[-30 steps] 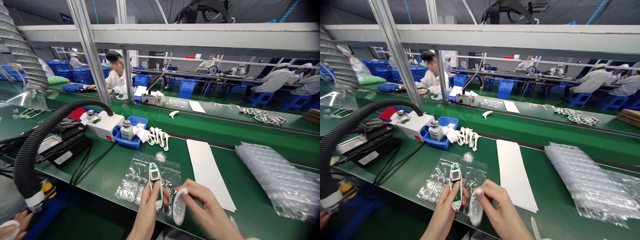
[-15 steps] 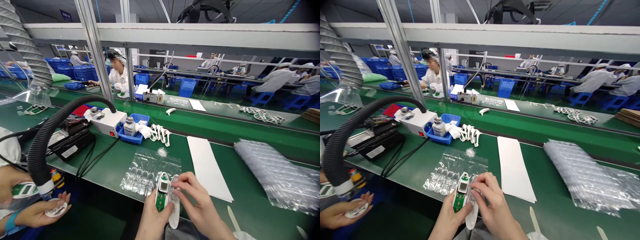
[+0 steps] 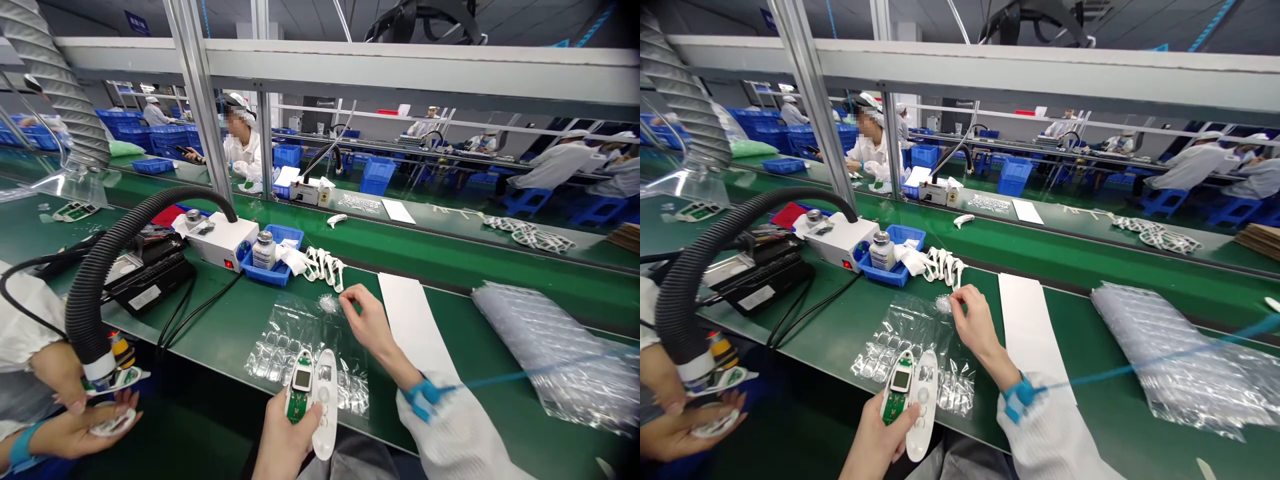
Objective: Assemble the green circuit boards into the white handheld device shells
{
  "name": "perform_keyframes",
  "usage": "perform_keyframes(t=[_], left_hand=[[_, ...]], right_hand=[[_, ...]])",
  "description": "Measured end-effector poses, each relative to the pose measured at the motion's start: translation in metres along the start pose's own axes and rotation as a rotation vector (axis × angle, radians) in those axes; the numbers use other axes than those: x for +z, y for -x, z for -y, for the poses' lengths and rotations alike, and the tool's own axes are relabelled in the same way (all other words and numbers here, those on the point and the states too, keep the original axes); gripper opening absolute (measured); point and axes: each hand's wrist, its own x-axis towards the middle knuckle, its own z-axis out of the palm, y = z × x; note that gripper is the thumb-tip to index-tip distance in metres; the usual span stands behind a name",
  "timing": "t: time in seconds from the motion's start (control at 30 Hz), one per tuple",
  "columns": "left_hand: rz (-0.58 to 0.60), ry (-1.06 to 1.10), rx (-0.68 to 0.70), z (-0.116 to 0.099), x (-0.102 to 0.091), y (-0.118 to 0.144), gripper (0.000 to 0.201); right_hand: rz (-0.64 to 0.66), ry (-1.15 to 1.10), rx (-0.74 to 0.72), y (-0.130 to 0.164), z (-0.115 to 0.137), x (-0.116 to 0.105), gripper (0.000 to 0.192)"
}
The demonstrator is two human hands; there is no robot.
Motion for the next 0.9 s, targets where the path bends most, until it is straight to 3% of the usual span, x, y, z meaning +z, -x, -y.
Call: perform_keyframes(t=[0.1,0.2,0.37,0.5,0.8,0.9], left_hand=[[-0.063,0.047,-0.001,-0.007,-0.009,0.002,0.030],[-0.126,0.070,0.040,-0.010,-0.021,0.004,0.033],[-0.199,0.057,0.056,-0.010,-0.038,0.002,0.029],[-0.225,0.071,0.097,-0.010,-0.043,0.000,0.025],[-0.236,0.116,0.079,-0.010,-0.044,0.002,0.024],[-0.225,0.122,0.073,-0.009,-0.045,0.001,0.022]], right_hand=[[0.069,0.081,-0.040,-0.012,-0.028,0.029,0.017],[0.160,0.100,-0.061,-0.003,-0.034,0.038,0.021],[0.267,-0.003,0.039,0.023,-0.009,0.030,0.020],[0.392,-0.071,0.144,0.037,0.011,0.039,0.019],[0.304,-0.031,0.259,0.053,0.026,0.057,0.017],[0.200,-0.009,0.187,0.062,0.032,0.057,0.018]])
